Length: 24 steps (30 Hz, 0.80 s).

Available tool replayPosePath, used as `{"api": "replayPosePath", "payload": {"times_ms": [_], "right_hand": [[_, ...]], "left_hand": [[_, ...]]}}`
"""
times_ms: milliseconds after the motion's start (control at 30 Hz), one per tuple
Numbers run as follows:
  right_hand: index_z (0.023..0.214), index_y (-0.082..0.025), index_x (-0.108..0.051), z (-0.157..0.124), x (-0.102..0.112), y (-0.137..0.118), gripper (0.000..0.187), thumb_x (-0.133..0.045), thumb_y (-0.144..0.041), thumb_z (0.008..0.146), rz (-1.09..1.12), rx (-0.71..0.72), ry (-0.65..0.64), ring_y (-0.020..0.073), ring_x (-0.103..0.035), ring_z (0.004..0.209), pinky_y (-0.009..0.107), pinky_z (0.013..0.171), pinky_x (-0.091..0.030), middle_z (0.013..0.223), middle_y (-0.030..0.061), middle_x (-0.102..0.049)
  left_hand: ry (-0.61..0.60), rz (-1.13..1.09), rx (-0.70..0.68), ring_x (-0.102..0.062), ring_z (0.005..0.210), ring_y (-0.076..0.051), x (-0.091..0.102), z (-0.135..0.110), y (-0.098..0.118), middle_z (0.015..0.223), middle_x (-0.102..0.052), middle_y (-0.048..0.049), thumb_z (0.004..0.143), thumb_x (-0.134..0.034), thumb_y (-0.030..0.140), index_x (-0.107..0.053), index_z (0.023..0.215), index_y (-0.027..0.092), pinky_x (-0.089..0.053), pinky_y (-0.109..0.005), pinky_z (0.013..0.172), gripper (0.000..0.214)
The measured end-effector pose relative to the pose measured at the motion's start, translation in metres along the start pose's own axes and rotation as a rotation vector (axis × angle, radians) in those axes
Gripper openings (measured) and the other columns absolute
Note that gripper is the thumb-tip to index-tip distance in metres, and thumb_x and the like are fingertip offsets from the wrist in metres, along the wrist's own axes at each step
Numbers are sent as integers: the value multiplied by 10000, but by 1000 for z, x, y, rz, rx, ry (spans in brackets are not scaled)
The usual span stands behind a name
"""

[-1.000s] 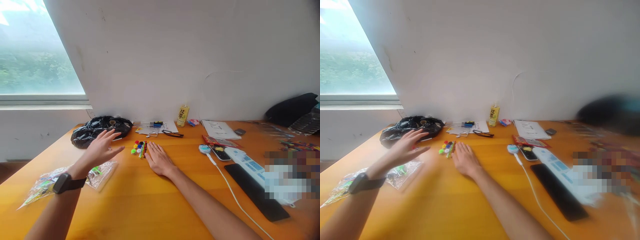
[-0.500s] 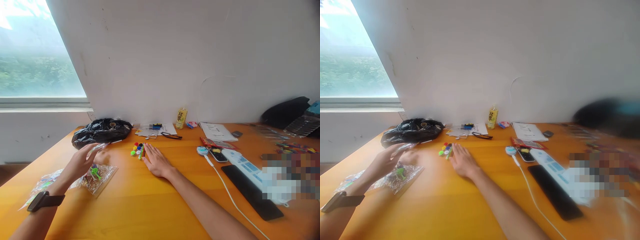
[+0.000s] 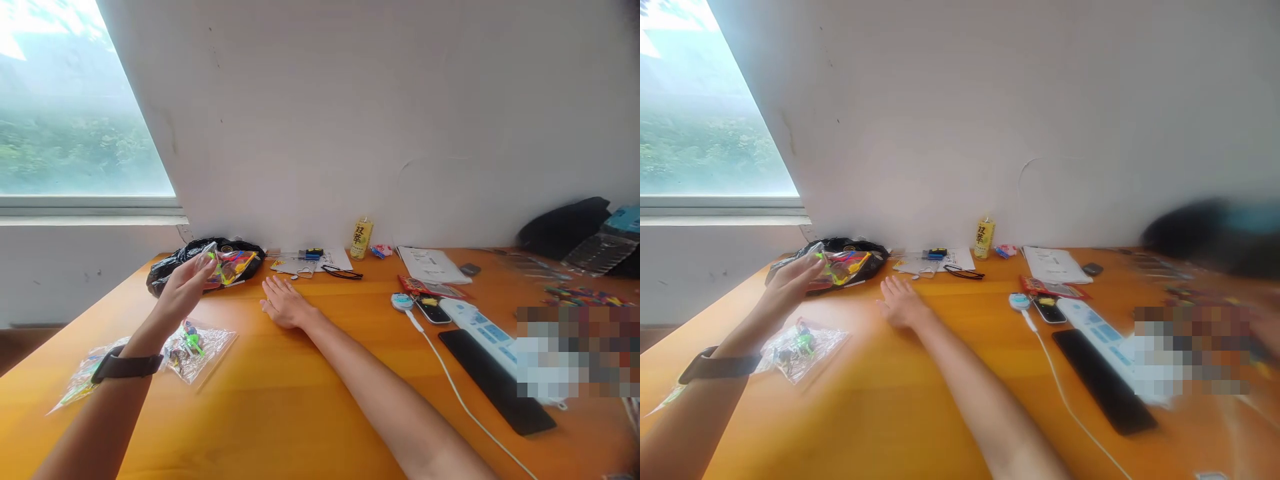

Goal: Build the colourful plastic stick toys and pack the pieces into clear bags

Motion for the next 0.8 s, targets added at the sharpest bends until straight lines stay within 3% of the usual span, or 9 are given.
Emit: {"api": "replayPosePath", "payload": {"times_ms": [133,300,400,467,533,600,633,700,800], "right_hand": [[1608,-53,-343,-1,-11,1,645,-288,-413,1076,-57,20,27,281,-166,1600,461,1304,-135,1701,165,-263],[1617,-47,-312,-8,-9,-6,656,-288,-416,1075,-35,80,63,266,-147,1605,472,1310,-82,1710,159,-235],[1601,-102,-361,-10,21,-6,629,-231,-436,1084,109,30,226,246,-167,1602,481,1308,-85,1702,136,-278],[1537,-146,-457,-14,52,2,653,-96,-460,1092,372,-107,368,235,-340,1539,445,1270,-254,1622,134,-444],[1446,-152,-527,-22,79,14,755,-29,-575,1069,766,-201,334,263,-582,1351,444,1121,-466,1457,164,-608],[1347,-161,-579,-34,103,25,698,-255,-692,1031,1079,-122,213,290,-694,1171,441,979,-560,1336,165,-670],[1292,-179,-605,-42,115,33,617,-411,-686,999,1162,-87,192,278,-722,1091,418,931,-577,1266,142,-697],[1184,-199,-643,-60,132,54,498,-632,-620,917,1237,-92,201,234,-736,940,362,855,-585,1133,104,-728],[1098,-209,-665,-87,148,90,471,-734,-594,835,1199,-224,266,177,-694,854,295,777,-563,1134,82,-715]], "left_hand": [[-110,-56,20,-684,1061,-328,-15,0,3,1105,-747,-97,865,-699,622,-721,1100,199,-609,-381,858,485],[-191,-203,76,-724,984,-283,-28,5,8,1132,-746,-103,880,-713,563,-712,1108,195,-624,-365,849,432],[-211,-332,142,-739,876,-237,-40,11,15,1046,-743,-94,867,-743,515,-698,1135,177,-641,-361,816,434],[-213,-412,182,-734,814,-209,-52,17,19,1006,-719,-77,869,-749,476,-681,1144,170,-649,-365,792,417],[-209,-488,200,-725,770,-190,-70,25,23,983,-688,-58,890,-731,447,-654,1133,176,-652,-378,785,373],[-163,-559,204,-719,748,-172,-92,31,27,954,-658,-43,908,-715,413,-622,1083,181,-648,-368,776,306],[-203,-590,198,-724,781,-173,-105,33,29,981,-655,-54,938,-679,421,-612,1083,177,-641,-355,782,292],[-318,-610,182,-710,770,-170,-133,34,33,958,-647,-74,980,-597,439,-624,1043,151,-618,-306,707,296],[-376,-446,110,-669,742,-150,-162,31,35,956,-667,-82,982,-540,394,-679,1056,141,-539,-228,592,298]]}}
Point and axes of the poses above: each hand's wrist, its own z-axis towards the middle knuckle, its own x-axis out of the back of the hand, y = z × x, the point moved 3 cm from there along z, towards the middle knuckle
